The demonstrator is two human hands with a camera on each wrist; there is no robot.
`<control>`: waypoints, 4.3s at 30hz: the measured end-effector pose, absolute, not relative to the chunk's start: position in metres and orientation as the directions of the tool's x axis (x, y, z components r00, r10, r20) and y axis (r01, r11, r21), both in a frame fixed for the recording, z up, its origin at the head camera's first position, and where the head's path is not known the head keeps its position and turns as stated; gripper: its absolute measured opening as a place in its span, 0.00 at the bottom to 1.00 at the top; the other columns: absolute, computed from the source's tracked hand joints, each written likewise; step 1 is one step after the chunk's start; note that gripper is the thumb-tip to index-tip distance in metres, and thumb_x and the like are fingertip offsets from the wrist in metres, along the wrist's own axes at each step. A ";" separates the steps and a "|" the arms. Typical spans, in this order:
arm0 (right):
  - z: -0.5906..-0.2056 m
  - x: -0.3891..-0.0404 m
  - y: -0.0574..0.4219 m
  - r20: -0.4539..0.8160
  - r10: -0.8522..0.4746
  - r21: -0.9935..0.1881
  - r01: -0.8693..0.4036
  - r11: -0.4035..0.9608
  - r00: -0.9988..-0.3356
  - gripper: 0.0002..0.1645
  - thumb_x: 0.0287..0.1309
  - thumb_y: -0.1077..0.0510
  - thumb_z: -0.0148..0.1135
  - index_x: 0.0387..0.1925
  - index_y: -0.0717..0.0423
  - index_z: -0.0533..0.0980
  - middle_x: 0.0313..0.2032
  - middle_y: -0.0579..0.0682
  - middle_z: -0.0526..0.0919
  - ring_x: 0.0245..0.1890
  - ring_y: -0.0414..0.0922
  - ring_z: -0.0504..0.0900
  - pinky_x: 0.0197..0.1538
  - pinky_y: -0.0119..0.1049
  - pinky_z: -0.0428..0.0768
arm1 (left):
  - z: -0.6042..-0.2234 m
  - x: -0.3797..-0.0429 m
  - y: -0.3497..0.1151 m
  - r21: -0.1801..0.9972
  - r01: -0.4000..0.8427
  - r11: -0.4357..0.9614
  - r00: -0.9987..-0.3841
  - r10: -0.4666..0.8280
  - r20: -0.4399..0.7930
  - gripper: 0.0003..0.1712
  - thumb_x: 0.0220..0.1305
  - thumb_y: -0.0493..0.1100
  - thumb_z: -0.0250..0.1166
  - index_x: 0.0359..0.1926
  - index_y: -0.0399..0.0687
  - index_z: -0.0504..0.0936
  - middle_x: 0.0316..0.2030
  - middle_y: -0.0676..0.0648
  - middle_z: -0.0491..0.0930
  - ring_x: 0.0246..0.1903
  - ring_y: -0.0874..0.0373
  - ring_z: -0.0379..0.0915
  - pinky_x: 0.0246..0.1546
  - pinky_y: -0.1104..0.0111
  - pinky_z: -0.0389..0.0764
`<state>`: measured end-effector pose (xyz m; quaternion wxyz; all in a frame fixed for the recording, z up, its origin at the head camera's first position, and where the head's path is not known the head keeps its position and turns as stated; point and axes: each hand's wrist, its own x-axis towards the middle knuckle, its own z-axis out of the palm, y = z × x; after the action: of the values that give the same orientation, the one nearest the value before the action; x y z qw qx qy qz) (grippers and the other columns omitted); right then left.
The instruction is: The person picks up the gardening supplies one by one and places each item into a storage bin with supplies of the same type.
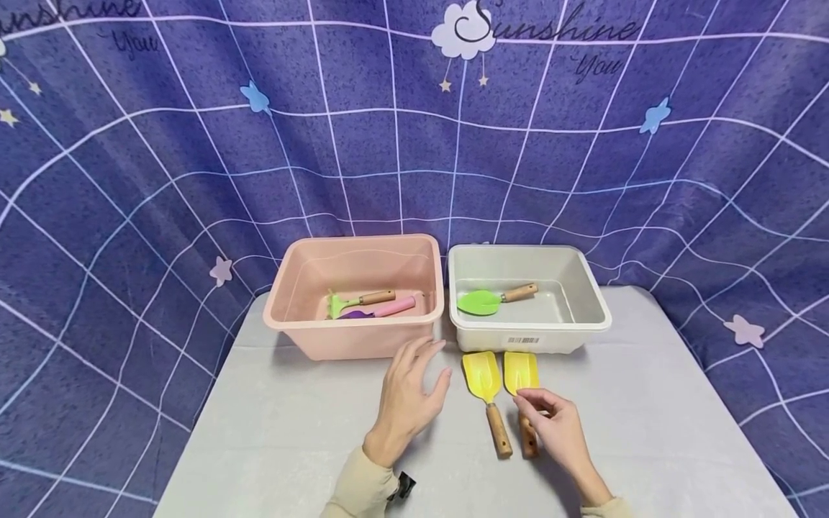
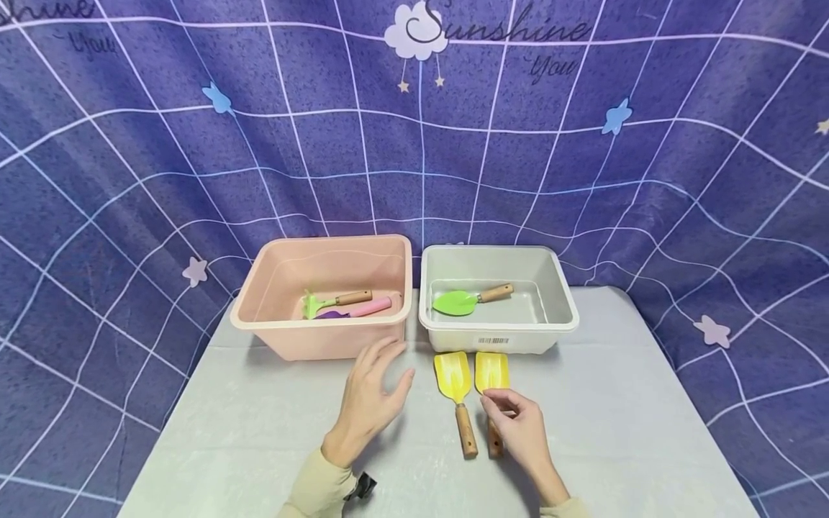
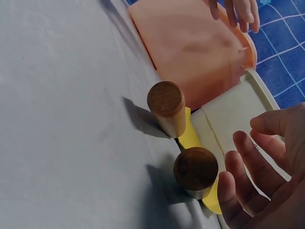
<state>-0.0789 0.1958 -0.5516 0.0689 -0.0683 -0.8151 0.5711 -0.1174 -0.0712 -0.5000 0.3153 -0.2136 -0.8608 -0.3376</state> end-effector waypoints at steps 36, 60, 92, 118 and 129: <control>-0.577 -0.067 0.194 0.082 0.310 -0.885 0.073 0.459 -0.947 0.05 0.60 0.61 0.77 0.38 0.53 0.90 0.35 0.51 0.93 0.27 0.31 0.84 0.32 0.24 0.82 | -0.518 -0.162 -0.035 0.521 0.579 0.627 -0.744 0.145 0.652 0.17 0.68 0.44 0.71 0.56 0.48 0.88 0.63 0.44 0.83 0.63 0.49 0.79 0.66 0.55 0.79; -0.571 -0.070 0.183 0.062 0.290 -0.718 0.160 0.678 -0.955 0.21 0.53 0.54 0.80 0.46 0.58 0.86 0.31 0.47 0.86 0.30 0.38 0.78 0.35 0.30 0.76 | -0.516 -0.179 -0.018 0.435 0.558 0.707 -0.748 0.200 0.633 0.21 0.72 0.44 0.66 0.63 0.44 0.85 0.60 0.47 0.84 0.70 0.49 0.73 0.77 0.59 0.70; -0.558 -0.066 0.196 -0.061 0.397 -0.588 0.354 0.727 -0.916 0.24 0.58 0.47 0.69 0.52 0.55 0.87 0.34 0.50 0.90 0.27 0.46 0.81 0.25 0.37 0.69 | -0.528 -0.183 -0.001 0.467 0.567 0.679 -0.688 0.077 0.722 0.13 0.73 0.43 0.67 0.54 0.47 0.90 0.52 0.49 0.87 0.66 0.50 0.78 0.74 0.61 0.74; -0.570 -0.067 0.229 0.041 0.409 -0.737 0.248 0.628 -0.912 0.21 0.61 0.50 0.77 0.50 0.60 0.89 0.47 0.62 0.92 0.42 0.53 0.89 0.38 0.33 0.78 | -0.528 -0.184 -0.002 0.475 0.572 0.669 -0.688 0.077 0.721 0.13 0.72 0.42 0.69 0.54 0.47 0.91 0.52 0.49 0.88 0.66 0.48 0.78 0.73 0.62 0.75; -0.568 -0.068 0.238 0.053 0.421 -0.766 0.233 0.599 -0.906 0.21 0.60 0.50 0.79 0.49 0.58 0.90 0.46 0.61 0.93 0.37 0.35 0.84 0.36 0.20 0.74 | -0.528 -0.184 -0.002 0.461 0.582 0.670 -0.671 0.075 0.738 0.13 0.70 0.41 0.70 0.53 0.47 0.91 0.51 0.48 0.88 0.64 0.48 0.79 0.72 0.60 0.77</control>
<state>-0.0676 0.2377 -0.5678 0.1148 -0.1844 -0.8868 0.4079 -0.1842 -0.0020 -0.5278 0.3557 -0.1950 -0.8416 -0.3566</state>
